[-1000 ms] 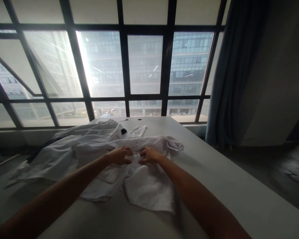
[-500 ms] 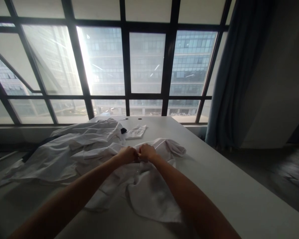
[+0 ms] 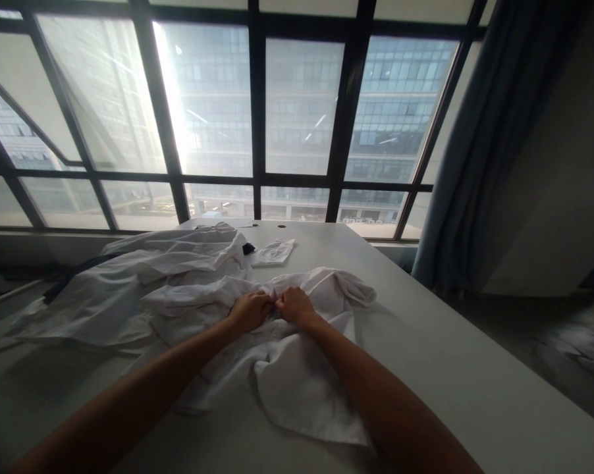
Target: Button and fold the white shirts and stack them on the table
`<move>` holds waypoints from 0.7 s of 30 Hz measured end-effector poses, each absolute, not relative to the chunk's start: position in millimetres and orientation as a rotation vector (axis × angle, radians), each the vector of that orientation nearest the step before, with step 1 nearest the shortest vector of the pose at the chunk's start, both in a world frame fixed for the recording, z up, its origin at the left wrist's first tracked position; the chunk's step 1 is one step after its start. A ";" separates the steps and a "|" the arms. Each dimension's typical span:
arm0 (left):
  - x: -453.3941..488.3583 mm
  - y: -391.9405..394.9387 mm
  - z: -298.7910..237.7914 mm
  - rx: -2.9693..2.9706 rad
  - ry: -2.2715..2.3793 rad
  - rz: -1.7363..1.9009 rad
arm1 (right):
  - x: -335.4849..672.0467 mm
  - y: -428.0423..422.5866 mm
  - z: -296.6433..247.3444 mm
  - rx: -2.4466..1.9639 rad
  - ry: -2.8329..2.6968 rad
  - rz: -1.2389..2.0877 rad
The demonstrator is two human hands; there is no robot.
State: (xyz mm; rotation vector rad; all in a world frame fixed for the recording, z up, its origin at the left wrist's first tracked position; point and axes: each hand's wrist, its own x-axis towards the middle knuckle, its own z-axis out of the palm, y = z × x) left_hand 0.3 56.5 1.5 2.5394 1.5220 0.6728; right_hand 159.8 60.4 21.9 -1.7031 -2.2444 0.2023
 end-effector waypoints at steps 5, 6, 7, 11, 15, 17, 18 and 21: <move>0.6 55.4 0.0 2.444 1.523 0.852 | 174.3 62.0 8.6 -1.397 -1.996 0.547; 0.5 55.2 0.2 2.423 1.523 0.879 | 174.9 61.9 5.9 -1.335 -1.964 0.594; 0.3 55.1 0.6 2.400 1.522 0.898 | 174.8 61.8 3.4 -1.281 -1.937 0.633; -0.1 55.0 1.4 2.353 1.499 0.915 | 172.4 62.3 -0.8 -1.194 -1.841 0.744; 0.5 55.8 -0.1 2.379 1.455 0.955 | 175.5 65.9 2.0 -1.219 -1.801 0.933; 0.7 56.7 -1.3 2.387 1.427 0.973 | 177.7 68.4 3.8 -1.211 -1.799 1.027; 0.7 57.3 -1.8 2.388 1.420 0.974 | 178.4 69.6 4.5 -1.203 -1.796 1.056; 0.5 59.2 -3.0 2.400 1.416 0.957 | 179.6 72.8 5.6 -1.199 -1.755 1.154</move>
